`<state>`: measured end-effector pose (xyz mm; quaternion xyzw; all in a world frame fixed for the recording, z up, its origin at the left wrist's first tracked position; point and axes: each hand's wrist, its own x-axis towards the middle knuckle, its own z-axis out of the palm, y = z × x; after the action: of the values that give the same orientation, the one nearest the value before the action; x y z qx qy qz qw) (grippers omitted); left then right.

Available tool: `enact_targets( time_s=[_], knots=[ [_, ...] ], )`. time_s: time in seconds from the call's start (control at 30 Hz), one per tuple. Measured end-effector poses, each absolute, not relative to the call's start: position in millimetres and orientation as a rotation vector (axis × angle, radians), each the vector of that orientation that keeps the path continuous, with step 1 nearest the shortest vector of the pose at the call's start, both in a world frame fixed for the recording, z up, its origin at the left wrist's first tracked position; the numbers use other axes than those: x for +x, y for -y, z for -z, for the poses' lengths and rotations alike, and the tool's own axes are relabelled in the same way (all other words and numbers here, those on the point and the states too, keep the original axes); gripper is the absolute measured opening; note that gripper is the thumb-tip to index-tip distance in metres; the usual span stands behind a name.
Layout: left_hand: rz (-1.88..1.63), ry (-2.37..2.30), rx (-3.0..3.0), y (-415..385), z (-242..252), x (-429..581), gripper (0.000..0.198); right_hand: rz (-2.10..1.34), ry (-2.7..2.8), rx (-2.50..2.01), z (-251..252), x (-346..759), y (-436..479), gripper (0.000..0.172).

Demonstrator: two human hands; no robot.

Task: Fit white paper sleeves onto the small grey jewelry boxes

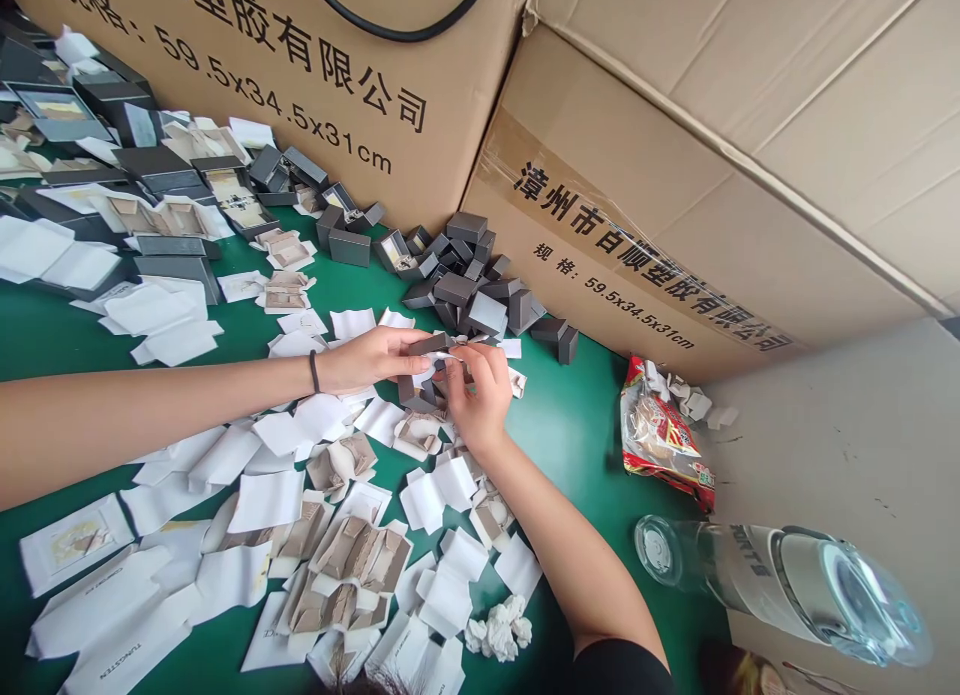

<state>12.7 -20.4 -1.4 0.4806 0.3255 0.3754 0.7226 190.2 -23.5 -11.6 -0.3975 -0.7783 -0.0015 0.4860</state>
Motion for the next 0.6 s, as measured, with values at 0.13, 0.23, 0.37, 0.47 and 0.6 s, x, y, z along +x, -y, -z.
enact_targets(
  time_s=[0.13, 0.23, 0.37, 0.47, 0.6],
  knots=[
    [-0.856, -0.781, 1.101, 22.1, 0.0, 12.8, 0.058, 0.085, 1.921, -0.928, 10.0, 189.0, 23.7, 0.005],
    [-0.855, -0.813, 1.106, 22.7, -0.2, 12.9, 0.064, 0.075, 1.92, -0.916, 9.5, 188.9, 24.3, 0.006],
    [-0.885, -0.85, 1.106, 22.4, -0.2, 13.5, 0.06, 0.027, 1.917, -0.937, 9.5, 189.0, 24.9, 0.009],
    [-0.887, -0.856, 1.128, 22.0, 0.3, 13.5, 0.058, 0.008, 1.937, -0.908, 9.0, 188.9, 23.9, 0.009],
    [-0.853, -0.821, 1.154, 21.6, 1.6, 13.1, 0.058, -0.021, 1.943, -0.934, 9.1, 189.6, 21.6, 0.009]
  ],
)
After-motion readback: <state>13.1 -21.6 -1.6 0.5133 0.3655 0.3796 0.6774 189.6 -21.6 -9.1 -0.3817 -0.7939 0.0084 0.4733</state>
